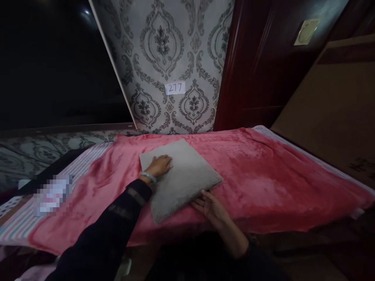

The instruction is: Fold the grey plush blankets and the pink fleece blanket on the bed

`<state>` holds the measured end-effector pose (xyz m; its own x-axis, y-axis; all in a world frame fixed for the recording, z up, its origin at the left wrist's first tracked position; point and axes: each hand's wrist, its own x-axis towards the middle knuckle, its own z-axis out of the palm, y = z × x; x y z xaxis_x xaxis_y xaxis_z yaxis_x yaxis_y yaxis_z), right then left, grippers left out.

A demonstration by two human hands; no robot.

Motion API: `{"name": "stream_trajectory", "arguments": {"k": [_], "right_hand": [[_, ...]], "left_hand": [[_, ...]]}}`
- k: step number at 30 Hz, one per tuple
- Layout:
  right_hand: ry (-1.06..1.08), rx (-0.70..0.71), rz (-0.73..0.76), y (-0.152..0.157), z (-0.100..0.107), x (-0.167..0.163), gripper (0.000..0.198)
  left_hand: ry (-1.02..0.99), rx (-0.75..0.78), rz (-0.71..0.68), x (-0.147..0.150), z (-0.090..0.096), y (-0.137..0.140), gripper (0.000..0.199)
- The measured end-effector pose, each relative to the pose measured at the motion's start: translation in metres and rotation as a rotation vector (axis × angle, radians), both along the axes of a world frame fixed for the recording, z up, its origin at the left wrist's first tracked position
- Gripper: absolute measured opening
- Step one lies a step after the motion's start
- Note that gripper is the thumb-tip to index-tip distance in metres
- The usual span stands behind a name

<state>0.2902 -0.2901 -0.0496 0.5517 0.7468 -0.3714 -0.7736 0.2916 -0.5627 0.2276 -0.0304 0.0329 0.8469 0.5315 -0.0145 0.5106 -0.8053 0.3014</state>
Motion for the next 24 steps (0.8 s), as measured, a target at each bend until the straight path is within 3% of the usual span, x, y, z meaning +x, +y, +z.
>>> {"name": "stream_trajectory", "arguments": {"k": [2, 5, 7, 9, 11, 13, 17, 21, 24], "right_hand": [[0.031, -0.009, -0.019, -0.001, 0.002, 0.011, 0.046], [0.052, -0.044, -0.033, 0.002, -0.001, 0.024, 0.032], [0.020, -0.057, -0.035, 0.006, -0.006, 0.026, 0.030], [-0.039, -0.054, -0.020, 0.011, -0.009, 0.024, 0.033], [-0.074, -0.050, 0.004, 0.015, -0.009, 0.019, 0.036], [-0.083, -0.050, 0.020, 0.021, -0.007, 0.013, 0.040], [-0.135, -0.053, 0.081, 0.035, -0.007, 0.003, 0.049], [-0.182, -0.089, 0.157, 0.051, -0.010, -0.001, 0.048], [-0.179, -0.079, 0.140, 0.058, -0.001, -0.007, 0.048]], "left_hand": [[-0.127, -0.042, 0.076, -0.034, -0.012, -0.007, 0.037], [-0.525, -0.179, 0.352, -0.087, -0.036, -0.028, 0.052], [-0.773, -0.418, 0.546, -0.117, -0.054, -0.048, 0.055], [-0.970, -0.758, 0.662, -0.137, -0.066, -0.069, 0.047], [-1.075, -1.056, 0.701, -0.147, -0.069, -0.084, 0.035], [-1.108, -1.226, 0.709, -0.151, -0.064, -0.092, 0.024], [-1.148, -1.354, 0.694, -0.148, -0.052, -0.092, 0.020], [-1.144, -1.365, 0.651, -0.135, -0.048, -0.094, 0.038], [-1.137, -1.362, 0.621, -0.126, -0.042, -0.097, 0.049]]}}
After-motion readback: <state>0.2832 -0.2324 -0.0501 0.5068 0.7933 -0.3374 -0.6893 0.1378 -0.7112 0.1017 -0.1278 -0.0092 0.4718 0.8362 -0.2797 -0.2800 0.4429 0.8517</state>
